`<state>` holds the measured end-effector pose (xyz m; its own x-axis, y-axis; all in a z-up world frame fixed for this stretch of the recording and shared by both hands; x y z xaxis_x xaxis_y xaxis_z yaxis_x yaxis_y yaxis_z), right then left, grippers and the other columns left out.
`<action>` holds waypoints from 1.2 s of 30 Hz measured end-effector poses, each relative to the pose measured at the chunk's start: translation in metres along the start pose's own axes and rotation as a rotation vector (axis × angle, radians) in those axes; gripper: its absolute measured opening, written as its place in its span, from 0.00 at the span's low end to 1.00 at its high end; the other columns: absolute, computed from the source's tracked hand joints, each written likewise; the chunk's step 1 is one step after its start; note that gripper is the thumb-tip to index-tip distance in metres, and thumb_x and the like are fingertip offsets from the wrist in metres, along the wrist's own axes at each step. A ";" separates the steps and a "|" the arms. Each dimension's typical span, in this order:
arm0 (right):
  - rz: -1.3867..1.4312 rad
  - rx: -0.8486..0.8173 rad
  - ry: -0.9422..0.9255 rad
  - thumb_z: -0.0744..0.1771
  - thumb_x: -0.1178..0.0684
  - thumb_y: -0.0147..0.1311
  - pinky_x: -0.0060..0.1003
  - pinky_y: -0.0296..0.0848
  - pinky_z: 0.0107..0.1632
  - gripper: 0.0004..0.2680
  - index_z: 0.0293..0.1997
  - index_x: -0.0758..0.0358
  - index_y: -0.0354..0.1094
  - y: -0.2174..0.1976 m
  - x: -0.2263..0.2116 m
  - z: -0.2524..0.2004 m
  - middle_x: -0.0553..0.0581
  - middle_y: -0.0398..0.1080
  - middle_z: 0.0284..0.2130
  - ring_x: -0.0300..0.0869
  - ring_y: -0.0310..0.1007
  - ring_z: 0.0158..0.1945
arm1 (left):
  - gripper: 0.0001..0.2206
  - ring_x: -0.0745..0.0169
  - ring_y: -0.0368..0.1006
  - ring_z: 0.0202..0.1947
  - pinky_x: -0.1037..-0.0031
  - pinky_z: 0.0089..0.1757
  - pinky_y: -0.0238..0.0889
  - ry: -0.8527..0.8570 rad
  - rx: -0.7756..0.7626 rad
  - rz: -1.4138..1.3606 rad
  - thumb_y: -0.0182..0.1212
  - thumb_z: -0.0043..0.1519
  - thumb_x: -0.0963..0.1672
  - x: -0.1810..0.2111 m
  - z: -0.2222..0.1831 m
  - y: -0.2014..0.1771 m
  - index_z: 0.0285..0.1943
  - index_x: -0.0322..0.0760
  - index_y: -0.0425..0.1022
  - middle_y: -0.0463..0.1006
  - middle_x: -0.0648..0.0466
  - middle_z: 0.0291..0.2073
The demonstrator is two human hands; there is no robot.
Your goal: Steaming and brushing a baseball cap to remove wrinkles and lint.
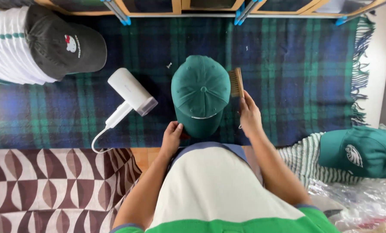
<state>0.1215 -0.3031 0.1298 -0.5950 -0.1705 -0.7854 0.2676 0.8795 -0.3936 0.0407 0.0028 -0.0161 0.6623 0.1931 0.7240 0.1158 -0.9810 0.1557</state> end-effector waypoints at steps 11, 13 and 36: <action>-0.076 0.042 0.050 0.73 0.38 0.45 0.41 0.73 0.34 0.14 0.57 0.51 0.71 -0.004 0.078 -0.030 0.56 0.71 0.27 0.45 0.74 0.30 | 0.10 0.51 0.78 0.38 0.56 0.43 0.75 -0.041 0.021 0.047 0.53 0.72 0.44 0.004 -0.003 -0.006 0.56 0.31 0.73 0.76 0.44 0.37; -0.054 0.061 -0.039 0.73 0.40 0.44 0.39 0.72 0.33 0.14 0.58 0.53 0.70 -0.007 0.033 -0.039 0.52 0.69 0.24 0.41 0.72 0.29 | 0.10 0.51 0.78 0.38 0.56 0.43 0.75 -0.009 0.023 0.064 0.53 0.72 0.44 0.003 0.005 -0.003 0.55 0.32 0.73 0.76 0.43 0.37; -0.236 -0.191 -1.271 0.64 0.60 0.62 0.47 0.75 0.46 0.25 0.70 0.71 0.62 0.061 -0.132 -0.129 0.67 0.66 0.52 0.59 0.71 0.52 | 0.06 0.71 0.72 0.37 0.71 0.44 0.74 0.487 -0.104 -0.177 0.57 0.70 0.41 0.259 -0.107 0.108 0.50 0.32 0.73 0.80 0.53 0.37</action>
<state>0.1190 -0.1701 0.2715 0.5433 -0.5340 -0.6478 0.0823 0.8018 -0.5919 0.1451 -0.0509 0.2599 0.2160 0.3666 0.9049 0.1040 -0.9302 0.3520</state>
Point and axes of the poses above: each hand's wrist, its own z-axis towards the middle knuckle, its own y-axis out of the palm, x = y × z, the point moved 7 cm from there along z, towards the middle knuckle
